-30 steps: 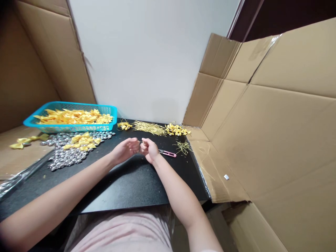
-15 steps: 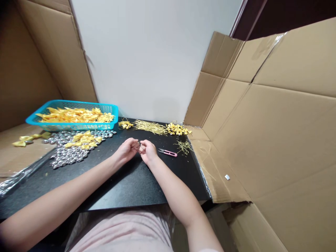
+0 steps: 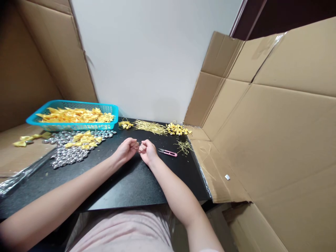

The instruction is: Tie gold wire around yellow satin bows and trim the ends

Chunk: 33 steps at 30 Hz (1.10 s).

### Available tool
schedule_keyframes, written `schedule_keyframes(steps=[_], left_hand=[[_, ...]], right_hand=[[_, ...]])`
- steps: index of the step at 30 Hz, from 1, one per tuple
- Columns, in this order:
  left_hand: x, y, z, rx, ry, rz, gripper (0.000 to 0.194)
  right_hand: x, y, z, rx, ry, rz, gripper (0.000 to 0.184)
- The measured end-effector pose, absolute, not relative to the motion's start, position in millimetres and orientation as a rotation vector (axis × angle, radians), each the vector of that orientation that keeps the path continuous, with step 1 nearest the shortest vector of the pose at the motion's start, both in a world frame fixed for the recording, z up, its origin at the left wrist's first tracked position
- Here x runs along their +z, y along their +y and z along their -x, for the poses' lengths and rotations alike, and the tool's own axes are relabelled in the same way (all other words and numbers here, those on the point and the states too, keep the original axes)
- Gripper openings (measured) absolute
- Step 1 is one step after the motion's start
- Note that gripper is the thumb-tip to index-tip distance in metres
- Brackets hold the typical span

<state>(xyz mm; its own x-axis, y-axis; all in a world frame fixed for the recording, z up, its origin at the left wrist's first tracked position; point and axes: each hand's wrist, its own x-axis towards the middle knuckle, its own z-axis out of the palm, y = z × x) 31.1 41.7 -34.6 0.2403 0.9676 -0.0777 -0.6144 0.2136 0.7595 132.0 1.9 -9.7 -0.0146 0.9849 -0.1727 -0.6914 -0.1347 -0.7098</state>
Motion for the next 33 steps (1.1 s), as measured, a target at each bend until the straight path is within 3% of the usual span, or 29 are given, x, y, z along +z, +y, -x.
schedule_keyframes(steps=[13,19,22,24,26,30,33], left_hand=[[-41.1,44.7,-33.7,1.217,0.650,-0.661,0.031],[-27.9,43.4,-25.5,1.177,0.617,-0.746,0.021],[-16.0,41.4,-15.6,1.151,0.600,-0.824,0.034],[-9.5,38.9,-11.3,1.142,0.599,-0.885,0.026],[-6.1,35.6,-10.6,1.107,0.593,-0.947,0.003],[-9.0,28.7,-16.3,0.931,0.562,-1.037,0.041],[-14.4,26.1,-18.9,0.798,0.537,-1.091,0.050]], right_hand=[[-14.7,0.1,-127.7,1.532,-0.520,0.765,0.045],[-10.0,0.2,-134.1,1.552,-0.600,0.741,0.046],[-6.9,3.9,-145.8,1.590,-0.666,0.761,0.046],[-5.1,6.3,-154.2,1.601,-0.711,0.776,0.041],[-2.9,7.6,-161.1,1.591,-0.752,0.780,0.036],[3.3,5.9,-169.8,1.556,-0.827,0.760,0.029],[8.6,3.1,-174.7,1.548,-0.867,0.747,0.026]])
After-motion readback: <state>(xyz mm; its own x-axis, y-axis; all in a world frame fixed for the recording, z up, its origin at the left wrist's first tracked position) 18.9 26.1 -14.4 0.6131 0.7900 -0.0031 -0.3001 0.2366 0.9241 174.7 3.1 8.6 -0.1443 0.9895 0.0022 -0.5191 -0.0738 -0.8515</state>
